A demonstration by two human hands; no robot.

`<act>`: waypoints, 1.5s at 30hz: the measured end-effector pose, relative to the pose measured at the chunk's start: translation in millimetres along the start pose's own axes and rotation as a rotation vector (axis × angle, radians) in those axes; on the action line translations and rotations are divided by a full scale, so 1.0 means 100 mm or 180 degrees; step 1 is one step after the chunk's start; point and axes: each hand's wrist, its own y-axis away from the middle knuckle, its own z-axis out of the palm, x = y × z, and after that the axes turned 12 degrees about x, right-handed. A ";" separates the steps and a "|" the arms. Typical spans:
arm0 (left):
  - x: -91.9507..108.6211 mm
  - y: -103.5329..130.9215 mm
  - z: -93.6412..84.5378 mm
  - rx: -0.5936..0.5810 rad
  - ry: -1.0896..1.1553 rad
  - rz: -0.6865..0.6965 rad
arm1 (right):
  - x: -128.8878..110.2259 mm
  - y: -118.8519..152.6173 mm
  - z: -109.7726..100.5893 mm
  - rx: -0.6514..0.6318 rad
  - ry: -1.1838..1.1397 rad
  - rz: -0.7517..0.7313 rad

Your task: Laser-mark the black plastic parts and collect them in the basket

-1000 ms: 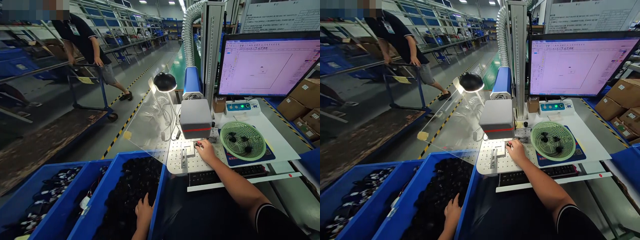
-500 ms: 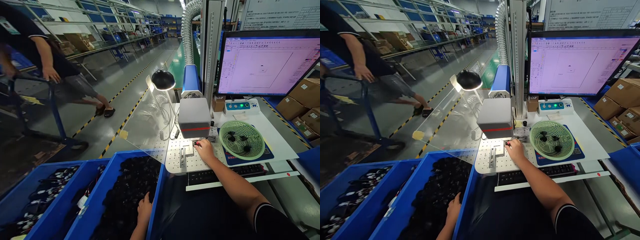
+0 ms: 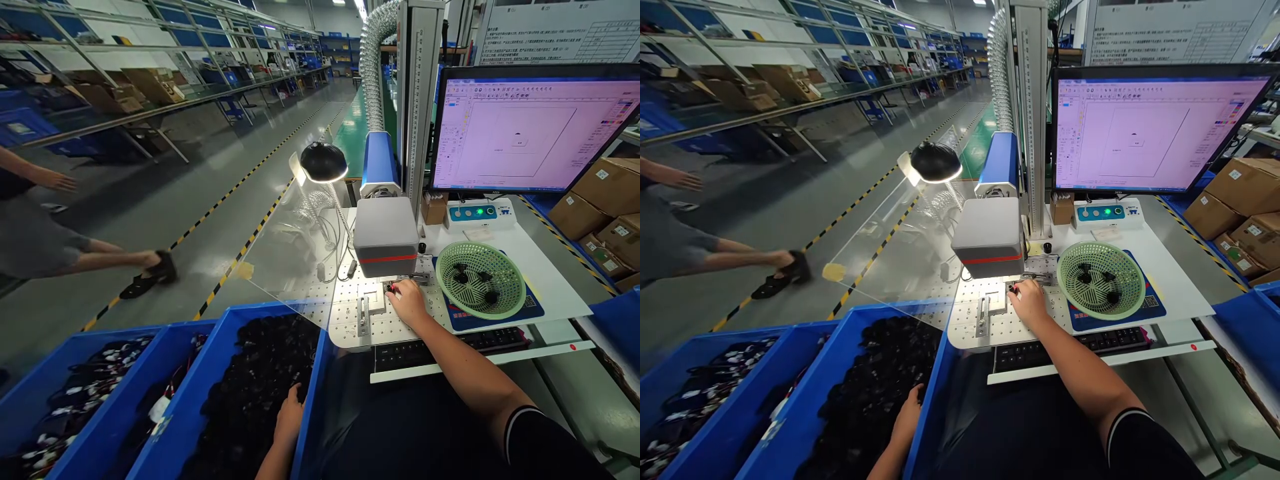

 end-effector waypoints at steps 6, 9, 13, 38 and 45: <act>0.04 -0.05 -0.03 -0.0192 0.0016 0.0021 | 0.01 0.01 0.02 0.0017 0.0089 -0.0013; 0.05 -0.08 -0.05 -0.0318 -0.0053 0.0003 | 0.01 0.01 0.03 0.0030 0.0130 -0.0014; 0.05 -0.11 -0.05 -0.0377 -0.0091 0.0022 | 0.00 0.01 0.03 0.0007 0.0208 -0.0041; 0.10 -0.27 0.02 -0.0708 0.0099 -0.0237 | 0.06 1.24 -1.02 -0.0002 -0.0432 -0.0687; 0.06 -0.09 0.10 -0.0296 0.0321 -0.0549 | 0.16 1.50 -1.19 -0.0630 -0.0378 -0.0757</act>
